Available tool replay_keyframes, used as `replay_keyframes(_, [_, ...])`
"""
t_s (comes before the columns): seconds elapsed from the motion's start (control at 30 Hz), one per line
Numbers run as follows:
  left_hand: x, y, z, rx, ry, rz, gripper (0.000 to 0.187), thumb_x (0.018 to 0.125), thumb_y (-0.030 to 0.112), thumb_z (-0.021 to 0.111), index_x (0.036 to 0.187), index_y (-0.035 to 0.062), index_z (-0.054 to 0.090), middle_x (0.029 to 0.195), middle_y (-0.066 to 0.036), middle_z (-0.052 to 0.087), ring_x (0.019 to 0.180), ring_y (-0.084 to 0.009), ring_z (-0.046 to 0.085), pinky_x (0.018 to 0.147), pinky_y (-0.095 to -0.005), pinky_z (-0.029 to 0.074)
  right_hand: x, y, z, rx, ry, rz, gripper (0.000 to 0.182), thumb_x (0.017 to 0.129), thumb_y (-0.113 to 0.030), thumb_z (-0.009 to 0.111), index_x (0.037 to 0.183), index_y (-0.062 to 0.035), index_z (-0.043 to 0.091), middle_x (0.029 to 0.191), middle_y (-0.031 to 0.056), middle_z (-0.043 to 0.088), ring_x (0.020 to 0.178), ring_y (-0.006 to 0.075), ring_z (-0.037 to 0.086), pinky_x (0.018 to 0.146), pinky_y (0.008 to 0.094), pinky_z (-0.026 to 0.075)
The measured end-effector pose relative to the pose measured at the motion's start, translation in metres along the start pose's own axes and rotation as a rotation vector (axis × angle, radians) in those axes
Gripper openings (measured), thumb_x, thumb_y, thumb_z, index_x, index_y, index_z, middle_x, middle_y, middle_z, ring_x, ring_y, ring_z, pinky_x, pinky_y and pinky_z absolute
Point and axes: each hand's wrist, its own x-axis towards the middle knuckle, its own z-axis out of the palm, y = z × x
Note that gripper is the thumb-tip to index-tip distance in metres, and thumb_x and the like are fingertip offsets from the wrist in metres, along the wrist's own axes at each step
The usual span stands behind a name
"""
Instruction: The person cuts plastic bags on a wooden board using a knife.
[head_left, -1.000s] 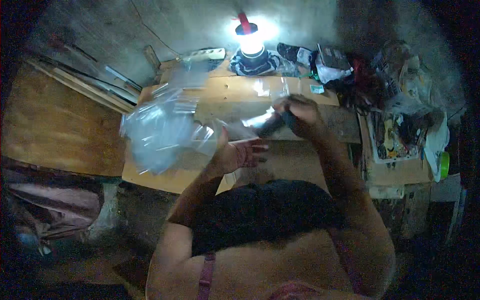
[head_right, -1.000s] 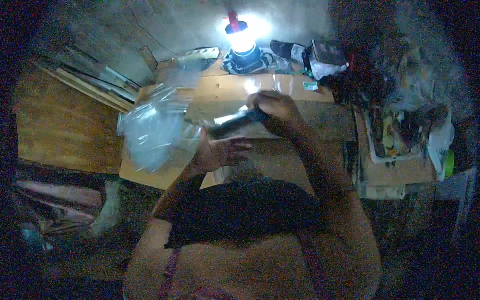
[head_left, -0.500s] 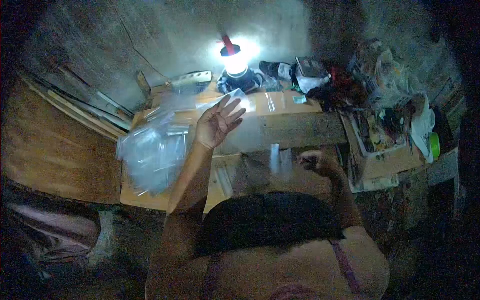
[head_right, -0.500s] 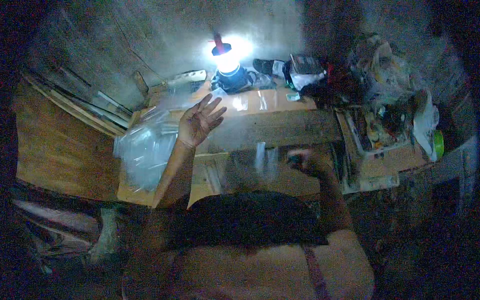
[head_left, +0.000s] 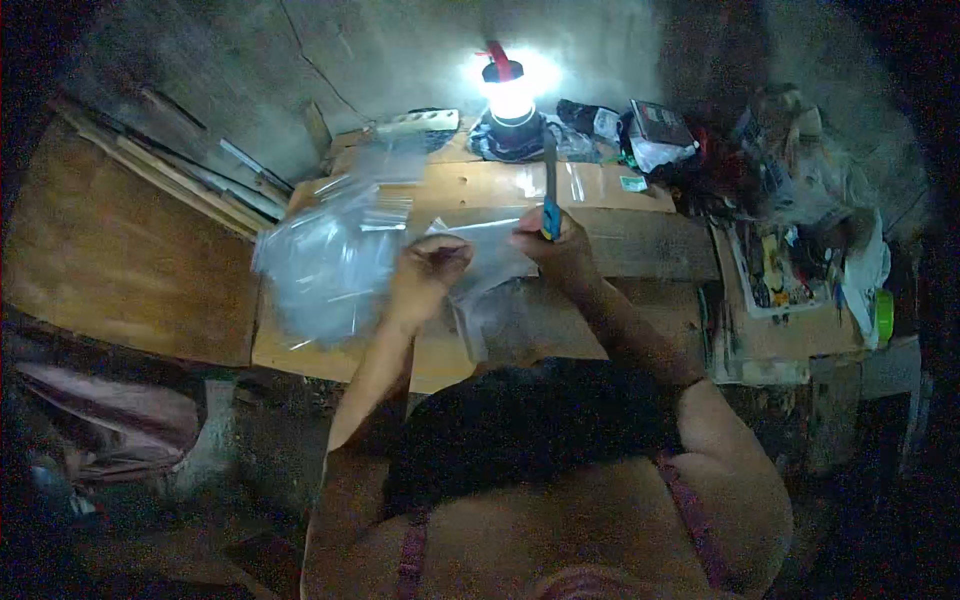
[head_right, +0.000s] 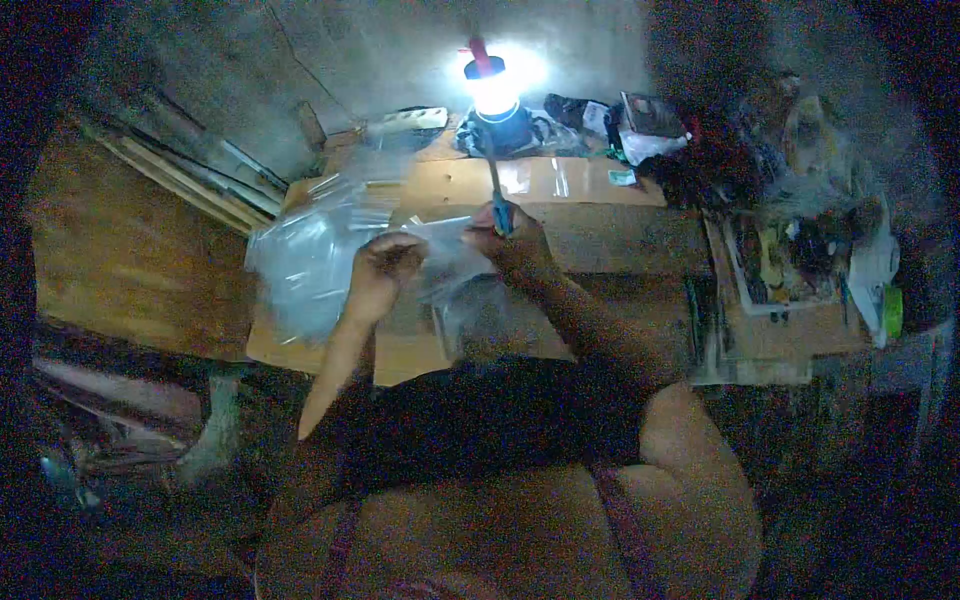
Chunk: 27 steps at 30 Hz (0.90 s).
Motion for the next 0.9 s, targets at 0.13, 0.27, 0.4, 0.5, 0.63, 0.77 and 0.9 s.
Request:
replay_keyframes(0.13, [-0.006,0.011,0.006,0.562,0.432,0.682,0.010,0.063,0.007,0.067,0.072,0.0051,0.063,0.090,-0.013,0.057,0.099,-0.0264,0.048,0.089,-0.0365,0.031,-0.007,-0.007,0.007,0.133,0.026,0.091,0.026,0.066,-0.015,0.068,0.083,-0.0040,0.051,0.073,0.0032,0.055,0.065,0.0097,0.051,0.061,0.0238,0.042])
replay_keyframes(0.27, [0.007,0.005,0.006,0.465,0.224,0.666,0.009,0.063,0.009,0.067,0.070,0.0095,0.062,0.096,-0.008,0.058,0.108,-0.0229,0.043,0.095,-0.0401,0.021,-0.011,-0.009,0.005,0.186,0.164,-0.033,0.023,0.067,-0.012,0.067,0.083,-0.0040,0.051,0.073,0.0028,0.054,0.064,0.0097,0.050,0.061,0.0238,0.042])
replay_keyframes(0.4, [0.012,0.002,0.016,0.287,0.239,0.588,0.005,0.067,0.010,0.066,0.069,0.0086,0.061,0.075,-0.004,0.062,0.082,-0.0190,0.057,0.093,-0.0412,0.025,-0.013,-0.016,-0.006,0.281,0.167,-0.030,0.023,0.068,-0.012,0.065,0.083,-0.0029,0.051,0.074,0.0037,0.054,0.068,0.0115,0.051,0.065,0.0255,0.042])
replay_keyframes(0.5, [0.015,0.003,0.019,0.334,0.192,0.651,0.004,0.070,0.004,0.062,0.074,0.0041,0.060,0.077,-0.008,0.061,0.075,-0.0172,0.057,0.087,-0.0344,0.035,-0.008,-0.034,-0.023,-0.064,0.186,-0.248,0.021,0.068,-0.010,0.064,0.083,-0.0021,0.052,0.078,0.0066,0.054,0.073,0.0154,0.052,0.066,0.0275,0.042])
replay_keyframes(0.63, [0.015,0.005,0.026,0.225,0.187,0.528,0.004,0.071,0.004,0.062,0.074,0.0027,0.060,0.074,-0.008,0.061,0.071,-0.0155,0.056,0.073,-0.0288,0.042,0.007,-0.071,-0.038,-0.658,-0.031,-0.567,0.026,0.067,-0.012,0.063,0.088,0.0010,0.053,0.085,0.0151,0.054,0.079,0.0268,0.053,0.068,0.0323,0.043])
replay_keyframes(0.77, [0.013,0.014,0.028,0.294,0.146,0.559,0.004,0.072,0.004,0.061,0.075,0.0015,0.060,0.075,-0.008,0.061,0.071,-0.0145,0.056,0.065,-0.0265,0.044,0.014,-0.079,-0.031,-0.882,-0.294,-0.444,0.026,0.067,-0.017,0.061,0.085,0.0006,0.053,0.085,0.0178,0.055,0.076,0.0330,0.054,0.067,0.0369,0.044])
replay_keyframes(0.9, [0.012,0.013,0.026,0.229,0.130,0.517,0.005,0.072,0.004,0.061,0.076,0.0011,0.059,0.075,-0.007,0.060,0.070,-0.0140,0.055,0.065,-0.0262,0.043,0.015,-0.088,-0.026,-0.969,-0.357,-0.396,0.025,0.071,-0.021,0.058,0.084,-0.0005,0.054,0.079,0.0173,0.055,0.070,0.0337,0.055,0.063,0.0372,0.044])
